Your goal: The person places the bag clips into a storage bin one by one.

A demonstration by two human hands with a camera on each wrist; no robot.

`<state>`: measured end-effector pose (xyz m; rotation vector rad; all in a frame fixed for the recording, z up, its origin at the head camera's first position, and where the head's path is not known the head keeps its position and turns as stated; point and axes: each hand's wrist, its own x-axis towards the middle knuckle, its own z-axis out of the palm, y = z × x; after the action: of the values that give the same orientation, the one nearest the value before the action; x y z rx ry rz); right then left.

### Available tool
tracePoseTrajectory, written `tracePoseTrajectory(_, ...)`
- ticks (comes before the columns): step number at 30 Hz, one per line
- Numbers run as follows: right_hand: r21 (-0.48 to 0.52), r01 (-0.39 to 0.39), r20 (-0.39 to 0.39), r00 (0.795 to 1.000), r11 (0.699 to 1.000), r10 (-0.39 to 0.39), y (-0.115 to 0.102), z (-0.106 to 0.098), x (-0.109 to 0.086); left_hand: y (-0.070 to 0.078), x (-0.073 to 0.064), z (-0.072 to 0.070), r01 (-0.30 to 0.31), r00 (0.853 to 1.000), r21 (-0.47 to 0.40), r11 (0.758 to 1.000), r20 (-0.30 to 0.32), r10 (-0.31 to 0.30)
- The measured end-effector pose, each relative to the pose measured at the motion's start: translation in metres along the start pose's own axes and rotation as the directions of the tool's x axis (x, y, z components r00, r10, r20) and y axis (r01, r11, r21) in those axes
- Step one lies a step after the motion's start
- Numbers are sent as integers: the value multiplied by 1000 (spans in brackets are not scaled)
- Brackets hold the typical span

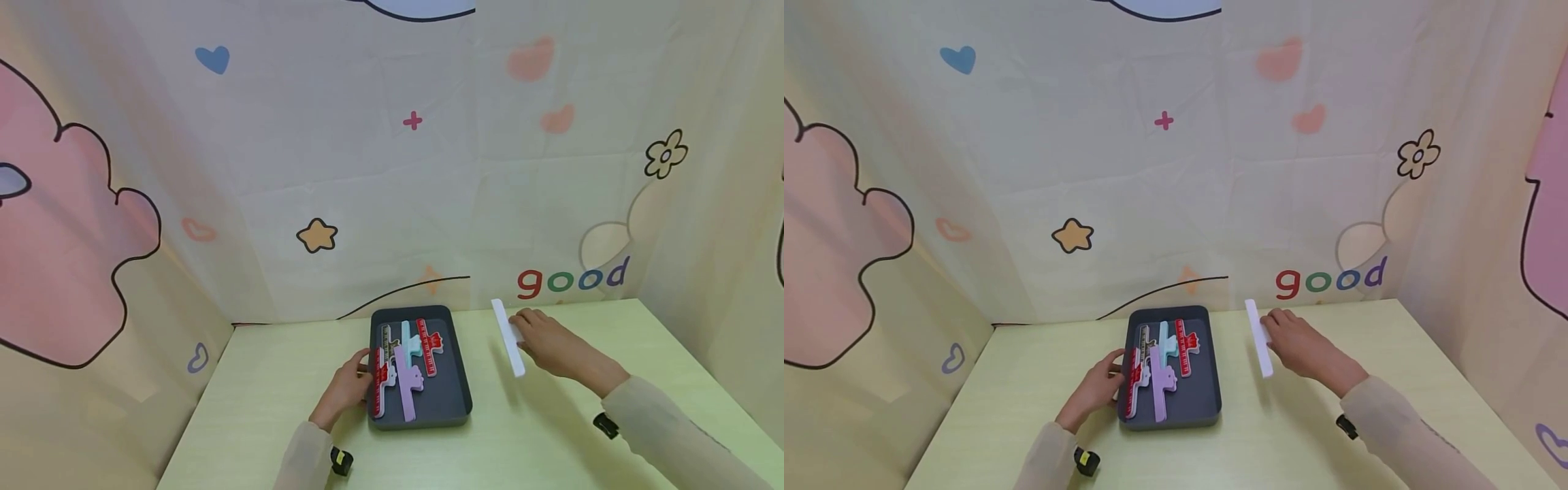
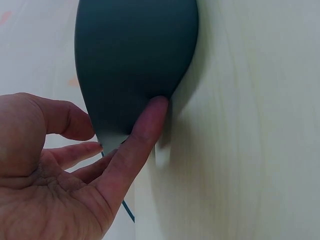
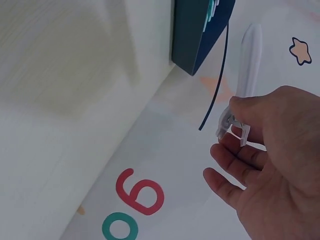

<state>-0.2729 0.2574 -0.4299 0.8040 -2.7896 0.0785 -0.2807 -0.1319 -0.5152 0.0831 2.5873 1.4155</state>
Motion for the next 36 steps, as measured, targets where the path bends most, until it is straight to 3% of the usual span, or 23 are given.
tracePoseTrajectory(12, 5, 31, -12, 999, 1000, -31, -22, -5, 19, -3, 2, 1, 1, 1000, -1, 1000, 6, -1)
tracePoseTrajectory(21, -1, 1, 0, 1000, 1000, -1, -43, -5, 35, -2, 3, 1, 27, 1000, -2, 1000, -1, -27)
tracePoseTrajectory(27, -3, -34, 60, 998, 999, 34, -56, -2, 46, -1, 2, 1, 15, 1000, -4, 1000, 1, -15)
tracePoseTrajectory(36, -40, 18, 134, 991, 999, -13, -72, 3, 60, -1, 1, 0, -8, 1000, 19, 1000, -6, 8)
